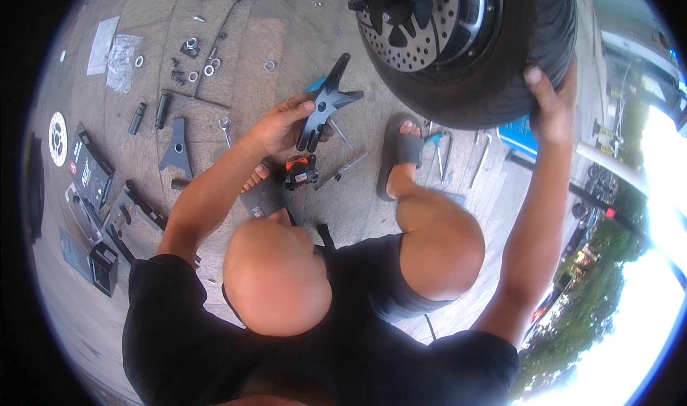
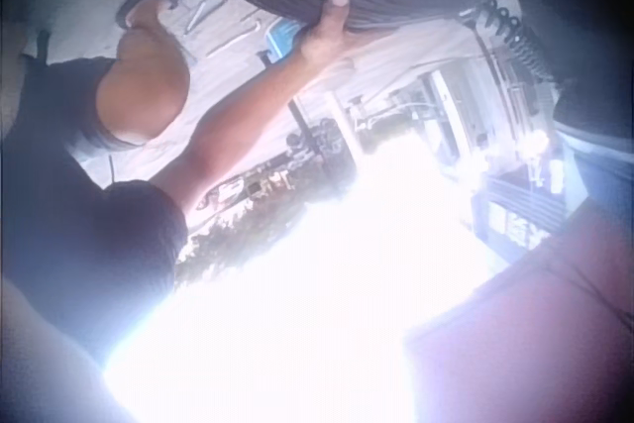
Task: The person assembles a brake caliper onto a mounting bracket and attempts to fit it onto the motorcycle wheel hub. They repeatedly adjust the caliper and bracket, then remove the assembly and reposition the wheel to continue the installation.
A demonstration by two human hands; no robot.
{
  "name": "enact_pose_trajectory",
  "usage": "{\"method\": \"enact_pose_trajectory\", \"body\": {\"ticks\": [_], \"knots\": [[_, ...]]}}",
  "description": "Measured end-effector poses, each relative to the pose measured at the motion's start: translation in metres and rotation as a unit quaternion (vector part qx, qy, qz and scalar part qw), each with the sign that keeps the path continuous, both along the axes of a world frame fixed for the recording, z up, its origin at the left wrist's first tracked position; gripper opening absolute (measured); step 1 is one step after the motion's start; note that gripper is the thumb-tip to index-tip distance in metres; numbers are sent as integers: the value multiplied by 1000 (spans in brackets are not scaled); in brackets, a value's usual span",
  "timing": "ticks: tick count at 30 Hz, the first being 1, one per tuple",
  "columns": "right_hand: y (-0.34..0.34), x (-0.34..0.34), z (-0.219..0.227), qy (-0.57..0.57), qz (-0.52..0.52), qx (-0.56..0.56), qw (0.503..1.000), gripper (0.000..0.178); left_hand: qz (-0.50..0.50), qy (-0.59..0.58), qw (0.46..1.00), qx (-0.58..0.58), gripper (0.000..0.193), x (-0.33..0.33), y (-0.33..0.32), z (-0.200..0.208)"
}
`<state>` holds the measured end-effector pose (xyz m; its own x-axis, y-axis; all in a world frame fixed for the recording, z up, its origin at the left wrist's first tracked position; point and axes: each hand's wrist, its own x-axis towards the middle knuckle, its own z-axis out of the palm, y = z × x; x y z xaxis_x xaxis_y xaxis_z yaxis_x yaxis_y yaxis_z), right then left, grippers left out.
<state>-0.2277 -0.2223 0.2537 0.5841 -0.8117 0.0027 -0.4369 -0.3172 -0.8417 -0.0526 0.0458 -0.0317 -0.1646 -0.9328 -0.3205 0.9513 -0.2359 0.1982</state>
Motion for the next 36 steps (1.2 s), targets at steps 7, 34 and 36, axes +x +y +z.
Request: {"method": "enact_pose_trajectory", "body": {"ticks": [7,34,36], "knots": [[-9,-13,-5,-14,31,-7,999,92,-99,-453,885,36,42,48,-11,-19],[-36,1,4,-67,82,128,986,114,-10,-900,392,191,40,30,-21,-36],[-37,1,4,-77,77,140,984,113,-1,-863,410,296,52,22,-16,-31]]}}
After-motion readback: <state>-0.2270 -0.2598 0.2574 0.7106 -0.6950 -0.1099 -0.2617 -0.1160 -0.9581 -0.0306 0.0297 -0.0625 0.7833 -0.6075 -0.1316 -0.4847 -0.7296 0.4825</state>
